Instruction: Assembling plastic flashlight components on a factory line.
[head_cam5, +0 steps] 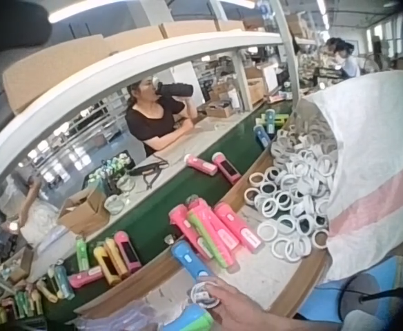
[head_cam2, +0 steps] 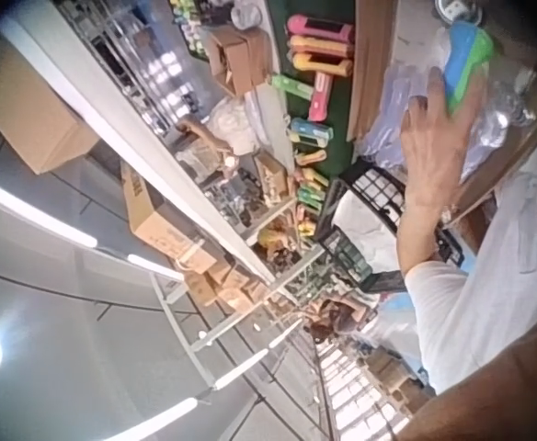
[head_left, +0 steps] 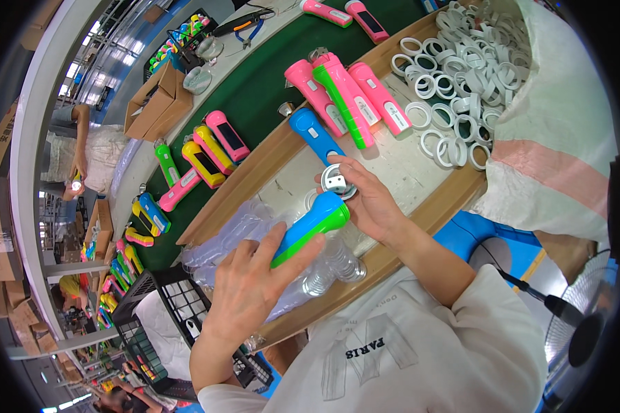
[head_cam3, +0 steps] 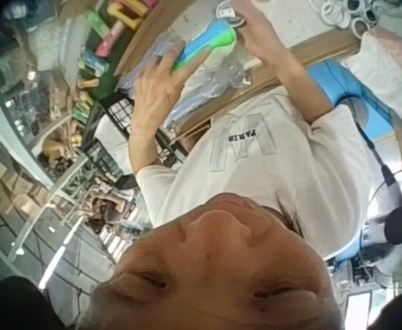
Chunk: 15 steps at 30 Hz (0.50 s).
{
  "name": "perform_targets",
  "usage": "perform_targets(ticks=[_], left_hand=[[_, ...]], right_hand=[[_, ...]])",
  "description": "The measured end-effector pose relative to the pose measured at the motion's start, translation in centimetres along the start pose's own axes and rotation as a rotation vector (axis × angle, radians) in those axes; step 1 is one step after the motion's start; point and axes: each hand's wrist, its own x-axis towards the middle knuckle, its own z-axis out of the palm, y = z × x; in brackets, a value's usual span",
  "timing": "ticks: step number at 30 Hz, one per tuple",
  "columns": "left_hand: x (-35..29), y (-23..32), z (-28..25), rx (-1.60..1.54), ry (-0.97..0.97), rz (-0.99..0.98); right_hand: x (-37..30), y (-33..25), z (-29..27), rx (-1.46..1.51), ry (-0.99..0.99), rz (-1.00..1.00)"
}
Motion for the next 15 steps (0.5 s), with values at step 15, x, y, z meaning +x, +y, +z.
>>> perform_targets(ticks=[15], left_hand=[[-1.9, -0.3, 6.2, -1.640, 0.101, -0.394]], right_hand=[[-5.7, -0.8, 1.9, -1.032, -0.431, -0.931]])
